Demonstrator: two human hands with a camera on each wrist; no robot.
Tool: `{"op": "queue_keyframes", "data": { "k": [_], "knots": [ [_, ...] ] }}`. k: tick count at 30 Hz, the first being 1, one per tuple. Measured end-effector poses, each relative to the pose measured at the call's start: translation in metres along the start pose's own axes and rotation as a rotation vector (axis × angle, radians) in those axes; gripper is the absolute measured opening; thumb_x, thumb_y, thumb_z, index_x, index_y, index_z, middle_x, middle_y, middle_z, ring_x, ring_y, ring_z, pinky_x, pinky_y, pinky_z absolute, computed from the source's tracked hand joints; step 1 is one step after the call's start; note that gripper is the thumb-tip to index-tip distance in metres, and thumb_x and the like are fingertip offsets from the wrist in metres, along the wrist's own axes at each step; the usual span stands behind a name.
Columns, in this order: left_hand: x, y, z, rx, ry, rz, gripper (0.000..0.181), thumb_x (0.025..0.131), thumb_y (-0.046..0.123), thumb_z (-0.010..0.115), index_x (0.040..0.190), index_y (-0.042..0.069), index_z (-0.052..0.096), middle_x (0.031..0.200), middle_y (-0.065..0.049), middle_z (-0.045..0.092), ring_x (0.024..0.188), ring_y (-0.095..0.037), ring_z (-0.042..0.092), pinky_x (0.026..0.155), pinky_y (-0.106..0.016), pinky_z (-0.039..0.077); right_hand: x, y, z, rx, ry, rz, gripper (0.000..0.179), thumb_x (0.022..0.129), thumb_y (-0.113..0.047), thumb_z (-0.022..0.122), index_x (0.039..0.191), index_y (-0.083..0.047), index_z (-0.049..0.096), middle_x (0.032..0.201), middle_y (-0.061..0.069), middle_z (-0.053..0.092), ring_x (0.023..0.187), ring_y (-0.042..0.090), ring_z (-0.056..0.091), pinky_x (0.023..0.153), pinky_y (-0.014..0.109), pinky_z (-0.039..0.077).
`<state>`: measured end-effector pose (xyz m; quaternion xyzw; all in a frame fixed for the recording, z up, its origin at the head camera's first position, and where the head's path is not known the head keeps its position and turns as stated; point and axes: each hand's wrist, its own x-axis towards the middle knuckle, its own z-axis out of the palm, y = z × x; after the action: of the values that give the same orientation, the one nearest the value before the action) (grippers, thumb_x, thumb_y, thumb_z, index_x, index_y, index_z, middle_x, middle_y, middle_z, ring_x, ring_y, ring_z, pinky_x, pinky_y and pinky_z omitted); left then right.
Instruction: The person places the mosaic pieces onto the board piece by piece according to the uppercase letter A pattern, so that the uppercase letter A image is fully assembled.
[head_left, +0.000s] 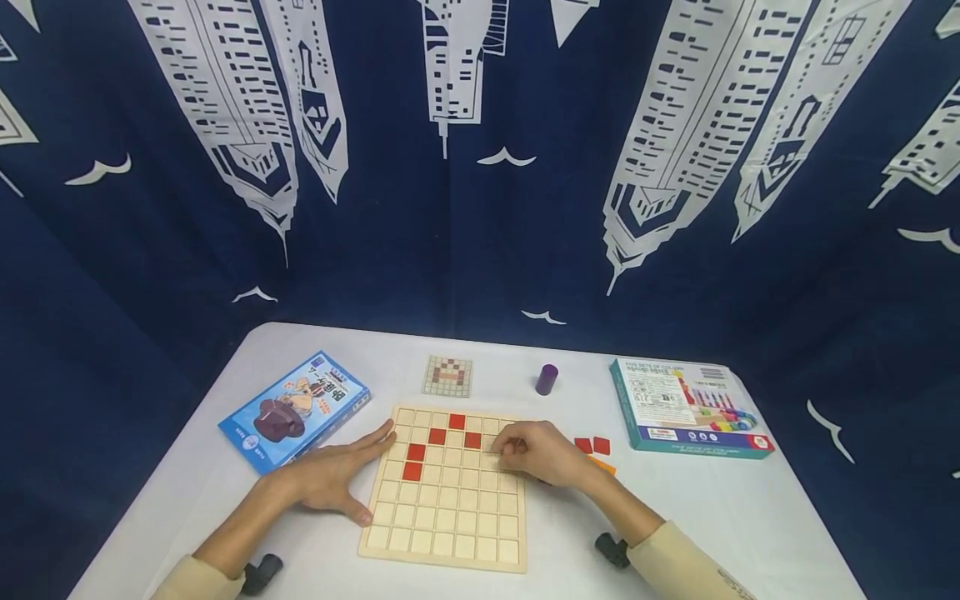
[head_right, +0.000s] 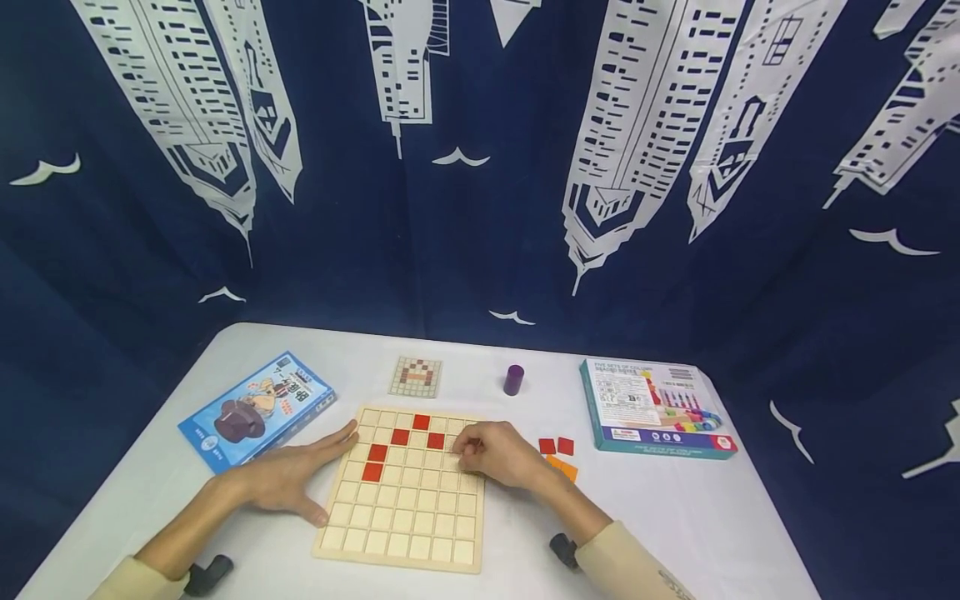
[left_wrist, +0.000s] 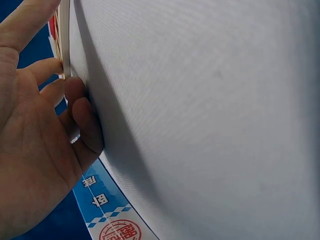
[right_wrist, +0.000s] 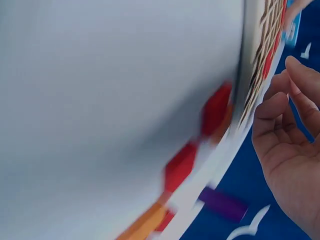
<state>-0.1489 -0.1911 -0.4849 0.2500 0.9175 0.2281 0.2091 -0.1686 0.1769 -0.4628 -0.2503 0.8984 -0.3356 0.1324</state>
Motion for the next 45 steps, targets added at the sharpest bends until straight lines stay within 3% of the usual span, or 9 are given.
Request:
{"op": "queue_keyframes", "data": {
  "k": [3,11,23,30,37,45],
  "knots": [
    [-0.001,0.000,0.000,0.001,0.001,0.004,0.125,0.058,0.061,0.088,0.161,0.022,0.028,0.170,0.002,0.009,0.149,-0.040,0.028,0.109,-0.066,0.035,-0.013,0.014,-0.012,-0.006,0.023,0.055,0.013,0.087,-0.012,0.078,0.100,-0.015,0.074,0.079,-0.008,0.061,0.069,0.010,0.054,0.058,0.021,0.044],
    [-0.004,0.000,-0.001,-0.008,0.003,0.007,0.124,0.059,0.060,0.088,0.160,0.020,0.028,0.170,0.000,0.010,0.148,-0.041,0.030,0.108,-0.066,0.037,-0.036,0.038,-0.026,-0.010,0.016,0.145,0.018,0.085,-0.007,0.077,0.101,-0.014,0.074,0.083,-0.007,0.063,0.075,0.013,0.056,0.062,0.023,0.048],
    [-0.004,0.001,0.002,-0.011,0.004,0.003,0.125,0.058,0.061,0.088,0.160,0.021,0.029,0.170,0.000,0.010,0.148,-0.041,0.030,0.109,-0.067,0.036,-0.044,0.040,-0.018,-0.134,-0.005,0.076,0.021,0.080,-0.008,0.083,0.093,-0.020,0.071,0.082,-0.011,0.060,0.077,0.009,0.053,0.067,0.023,0.047],
    [-0.003,0.000,0.001,-0.007,0.004,0.007,0.125,0.058,0.062,0.087,0.161,0.022,0.027,0.170,0.001,0.009,0.148,-0.041,0.030,0.110,-0.066,0.035,-0.044,0.037,-0.016,-0.148,-0.006,0.115,0.024,0.079,-0.007,0.083,0.095,-0.019,0.070,0.080,-0.011,0.057,0.077,0.010,0.054,0.067,0.022,0.047],
    [-0.002,0.000,0.001,-0.009,0.003,0.008,0.125,0.058,0.062,0.087,0.161,0.022,0.027,0.170,0.000,0.009,0.149,-0.041,0.028,0.110,-0.066,0.035,-0.044,0.039,-0.014,-0.164,0.022,0.074,0.026,0.079,-0.006,0.084,0.096,-0.019,0.069,0.081,-0.006,0.058,0.078,0.011,0.054,0.067,0.022,0.046],
    [0.000,-0.001,0.001,0.005,0.007,0.007,0.126,0.058,0.063,0.087,0.161,0.022,0.027,0.170,0.002,0.009,0.149,-0.040,0.029,0.110,-0.065,0.035,-0.040,0.038,-0.013,-0.131,0.015,0.080,0.025,0.083,-0.004,0.078,0.099,-0.019,0.068,0.081,-0.011,0.058,0.078,0.010,0.055,0.068,0.022,0.048]
  ]
}}
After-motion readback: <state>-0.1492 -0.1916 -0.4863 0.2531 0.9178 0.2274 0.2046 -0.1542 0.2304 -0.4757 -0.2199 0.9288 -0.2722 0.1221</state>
